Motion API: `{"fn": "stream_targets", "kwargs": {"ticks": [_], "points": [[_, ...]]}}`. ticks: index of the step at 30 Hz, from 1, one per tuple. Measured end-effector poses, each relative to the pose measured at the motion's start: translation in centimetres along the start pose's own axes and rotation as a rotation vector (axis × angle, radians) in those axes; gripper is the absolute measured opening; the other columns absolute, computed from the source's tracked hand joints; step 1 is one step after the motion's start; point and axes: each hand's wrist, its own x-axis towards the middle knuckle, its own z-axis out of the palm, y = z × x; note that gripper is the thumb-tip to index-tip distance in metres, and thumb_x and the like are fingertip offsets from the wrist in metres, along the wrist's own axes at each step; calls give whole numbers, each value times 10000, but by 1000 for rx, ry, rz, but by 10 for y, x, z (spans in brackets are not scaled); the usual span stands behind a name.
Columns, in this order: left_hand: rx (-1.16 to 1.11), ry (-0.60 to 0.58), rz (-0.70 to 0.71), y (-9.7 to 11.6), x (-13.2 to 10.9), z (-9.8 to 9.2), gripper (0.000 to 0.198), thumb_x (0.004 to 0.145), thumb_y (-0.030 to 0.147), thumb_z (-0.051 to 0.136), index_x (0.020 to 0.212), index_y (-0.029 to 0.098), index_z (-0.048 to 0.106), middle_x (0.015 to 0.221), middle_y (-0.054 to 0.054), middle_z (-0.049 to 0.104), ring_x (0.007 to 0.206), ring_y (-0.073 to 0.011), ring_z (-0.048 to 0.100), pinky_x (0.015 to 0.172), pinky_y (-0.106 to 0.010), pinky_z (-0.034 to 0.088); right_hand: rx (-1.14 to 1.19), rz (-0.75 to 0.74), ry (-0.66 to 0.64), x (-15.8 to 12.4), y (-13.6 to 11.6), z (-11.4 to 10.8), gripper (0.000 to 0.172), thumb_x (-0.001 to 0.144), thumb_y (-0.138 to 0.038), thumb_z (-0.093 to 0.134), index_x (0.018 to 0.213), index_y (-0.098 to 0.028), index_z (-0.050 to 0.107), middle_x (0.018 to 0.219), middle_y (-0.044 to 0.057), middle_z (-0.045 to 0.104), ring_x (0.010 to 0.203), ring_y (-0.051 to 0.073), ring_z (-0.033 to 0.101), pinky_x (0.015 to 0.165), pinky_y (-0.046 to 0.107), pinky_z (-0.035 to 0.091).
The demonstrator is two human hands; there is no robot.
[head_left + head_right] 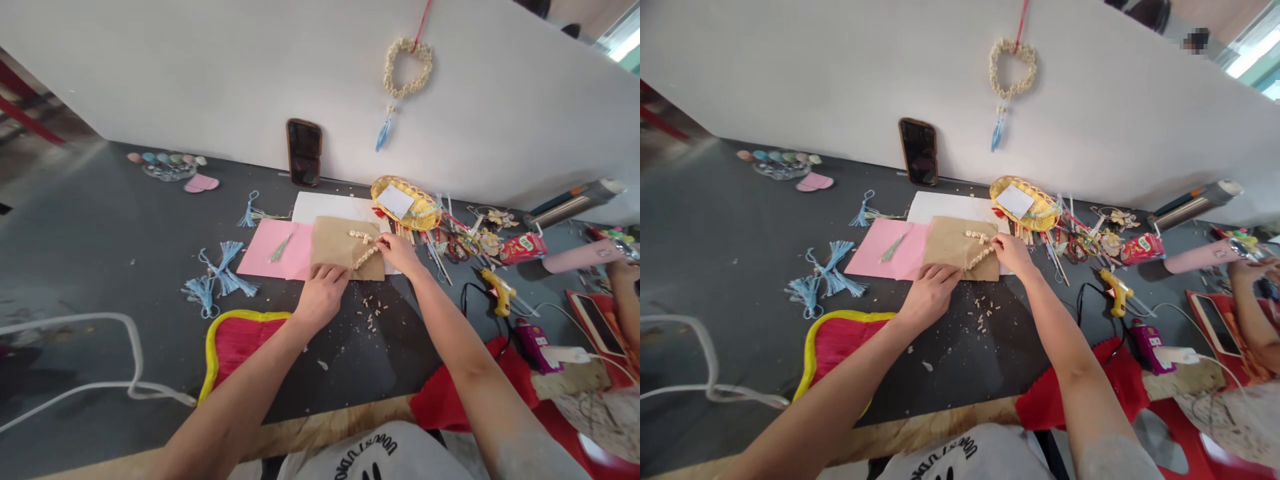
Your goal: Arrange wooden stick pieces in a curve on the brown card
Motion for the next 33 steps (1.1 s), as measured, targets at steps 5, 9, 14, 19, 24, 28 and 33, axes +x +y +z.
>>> {"fn": "stream_targets", "kwargs": {"ticks": [5, 9, 14, 19, 24, 28, 33], "points": [[-3, 12, 4, -1, 0, 0, 412, 848, 71, 476, 1220, 161, 629, 1144, -124, 676, 1072, -268, 582, 945, -455, 421, 35, 28, 21, -1, -1, -1, 189, 879, -200, 517, 947, -217, 693, 975, 46, 741, 872, 213, 677, 792, 323, 502], [-1, 15, 2, -1, 0, 1, 396, 851, 73, 474, 1201, 155, 641, 1145, -120, 678, 1068, -264, 584, 944, -449, 425, 69, 20, 2, -5, 1, -4, 160, 868, -205, 548, 949, -208, 687, 963, 40, 740, 829, 186, 681, 763, 296, 507], [7, 9, -3, -1, 0, 1, 395, 856, 74, 460, 1199, 154, 640, 1144, -112, 682, 1063, -263, 585, 948, -439, 416, 84, -24, -49, -7, 1, -2, 130, 836, -155, 603, 925, -195, 689, 963, 47, 737, 847, 180, 681, 800, 297, 503], [10, 12, 4, -1, 0, 1, 384, 864, 76, 454, 1198, 135, 636, 1144, -110, 685, 1059, -262, 589, 943, -437, 415, 74, -54, -53, -4, -1, -2, 168, 880, -136, 551, 968, -180, 688, 1051, 83, 721, 962, 205, 667, 863, 322, 487], [1, 15, 8, -1, 0, 1, 387, 853, 71, 477, 1199, 141, 635, 1138, -119, 684, 1061, -263, 590, 945, -442, 419, 65, -99, -70, -1, -5, -3, 179, 893, -144, 547, 998, -177, 689, 1081, 96, 711, 974, 212, 664, 866, 322, 485], [8, 15, 8, -1, 0, 2, 385, 864, 75, 463, 1203, 143, 633, 1142, -116, 683, 1061, -264, 589, 946, -443, 417, 59, -123, -76, -2, -7, -3, 191, 886, -126, 547, 1004, -173, 690, 1083, 102, 707, 984, 215, 658, 874, 324, 482], [10, 8, 5, -1, 0, 1, 387, 859, 76, 470, 1203, 144, 632, 1141, -117, 681, 1057, -264, 586, 938, -446, 419, 103, -135, -38, -7, -3, -3, 242, 880, -98, 520, 1056, -167, 671, 1099, 104, 692, 944, 198, 655, 830, 308, 490]]}}
